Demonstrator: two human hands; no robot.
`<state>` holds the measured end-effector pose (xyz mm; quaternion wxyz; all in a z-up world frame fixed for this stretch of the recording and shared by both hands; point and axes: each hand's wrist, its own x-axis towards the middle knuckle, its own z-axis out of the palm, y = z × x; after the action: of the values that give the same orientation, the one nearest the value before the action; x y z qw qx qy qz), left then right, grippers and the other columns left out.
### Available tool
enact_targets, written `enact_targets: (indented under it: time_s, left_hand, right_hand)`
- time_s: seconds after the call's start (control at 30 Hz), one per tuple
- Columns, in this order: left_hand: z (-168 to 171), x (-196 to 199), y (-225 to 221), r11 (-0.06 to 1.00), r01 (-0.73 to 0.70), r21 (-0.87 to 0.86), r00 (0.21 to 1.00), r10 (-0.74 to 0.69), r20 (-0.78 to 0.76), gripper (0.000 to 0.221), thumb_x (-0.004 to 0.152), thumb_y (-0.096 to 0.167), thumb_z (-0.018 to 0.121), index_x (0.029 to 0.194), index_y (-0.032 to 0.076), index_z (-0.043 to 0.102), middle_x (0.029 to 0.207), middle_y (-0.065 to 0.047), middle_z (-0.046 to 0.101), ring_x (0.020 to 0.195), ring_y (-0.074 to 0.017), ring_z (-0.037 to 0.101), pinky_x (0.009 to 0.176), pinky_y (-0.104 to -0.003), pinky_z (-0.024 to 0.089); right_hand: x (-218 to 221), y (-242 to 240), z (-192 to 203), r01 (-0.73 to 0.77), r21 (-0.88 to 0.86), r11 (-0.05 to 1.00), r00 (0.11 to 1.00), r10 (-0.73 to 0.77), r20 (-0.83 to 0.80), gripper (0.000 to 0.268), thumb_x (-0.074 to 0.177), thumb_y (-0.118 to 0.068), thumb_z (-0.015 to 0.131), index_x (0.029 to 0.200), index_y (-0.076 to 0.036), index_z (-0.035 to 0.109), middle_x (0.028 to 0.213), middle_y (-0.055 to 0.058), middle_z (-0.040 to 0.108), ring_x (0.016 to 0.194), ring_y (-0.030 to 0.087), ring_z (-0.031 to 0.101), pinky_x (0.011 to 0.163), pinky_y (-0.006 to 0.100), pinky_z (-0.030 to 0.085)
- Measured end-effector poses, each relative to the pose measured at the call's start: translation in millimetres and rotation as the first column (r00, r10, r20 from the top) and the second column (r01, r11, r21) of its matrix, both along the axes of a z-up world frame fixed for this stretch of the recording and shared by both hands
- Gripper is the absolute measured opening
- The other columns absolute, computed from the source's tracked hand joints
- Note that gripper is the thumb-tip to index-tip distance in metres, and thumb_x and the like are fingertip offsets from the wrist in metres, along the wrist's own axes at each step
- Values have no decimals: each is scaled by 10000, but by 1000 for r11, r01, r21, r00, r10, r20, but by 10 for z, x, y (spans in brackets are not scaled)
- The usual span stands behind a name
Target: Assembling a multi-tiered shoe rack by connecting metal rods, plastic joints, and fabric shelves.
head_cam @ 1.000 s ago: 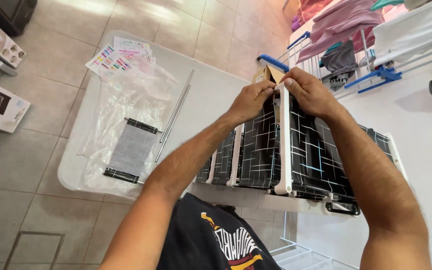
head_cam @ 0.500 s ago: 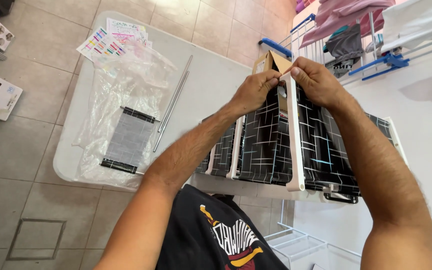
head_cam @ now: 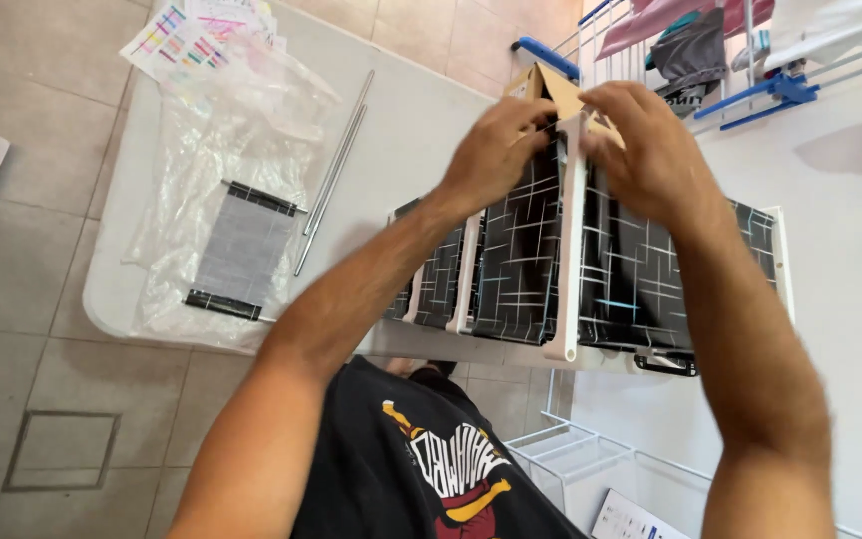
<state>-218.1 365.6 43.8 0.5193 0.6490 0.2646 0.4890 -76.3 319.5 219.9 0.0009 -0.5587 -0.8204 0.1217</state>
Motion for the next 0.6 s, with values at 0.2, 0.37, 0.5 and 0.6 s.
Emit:
enact_targets:
  time_s: [0.2,0.37,0.5,0.6]
  left_hand:
    - [83,-496,-1207,822,-348,451,920,207,333,159,1028,50,483,944,53,618,885,-122,619,877,-275,601,857,-425,496]
    - [50,-504,-1660,780,-40,625,982,-84,168,441,1052,447,483,1006,53,675,940,-113,565,785,-264,527,712,-421,410]
    - [-114,-462,-1215,869,-156,470,936,-21,350,397,1064,416,519,1145,43,629,1010,-125,688,903,-285,670,870,-452,530]
    - [-285,-350,-589,957,-213,198,964,174,200,305,1051,318,434,1093,72,610,1093,-154,663,1092,-300,620,1020,-481,483]
  right_hand:
    - [-238,-1078,233,-628,278,727,753,658,-19,459,946,-499,610,1044,-53,661,1098,162,670,1055,311,659,969,503,550]
    - [-118,-1343,-12,-668,131,733,738,630,242,516,956,-595,629,1152,-119,654,1364,167,615,1299,356,587,1135,591,431]
    - [-62,-1538,-143,-681,247,689,729,604,323,803,1015,-647,599,1542,-85,373,1527,228,511,1422,393,519,1205,625,403]
    - [-207,-1968,-360,-625,598,502,713,678,176,355,944,-461,715,838,-123,694,760,45,683,621,159,663,496,286,560]
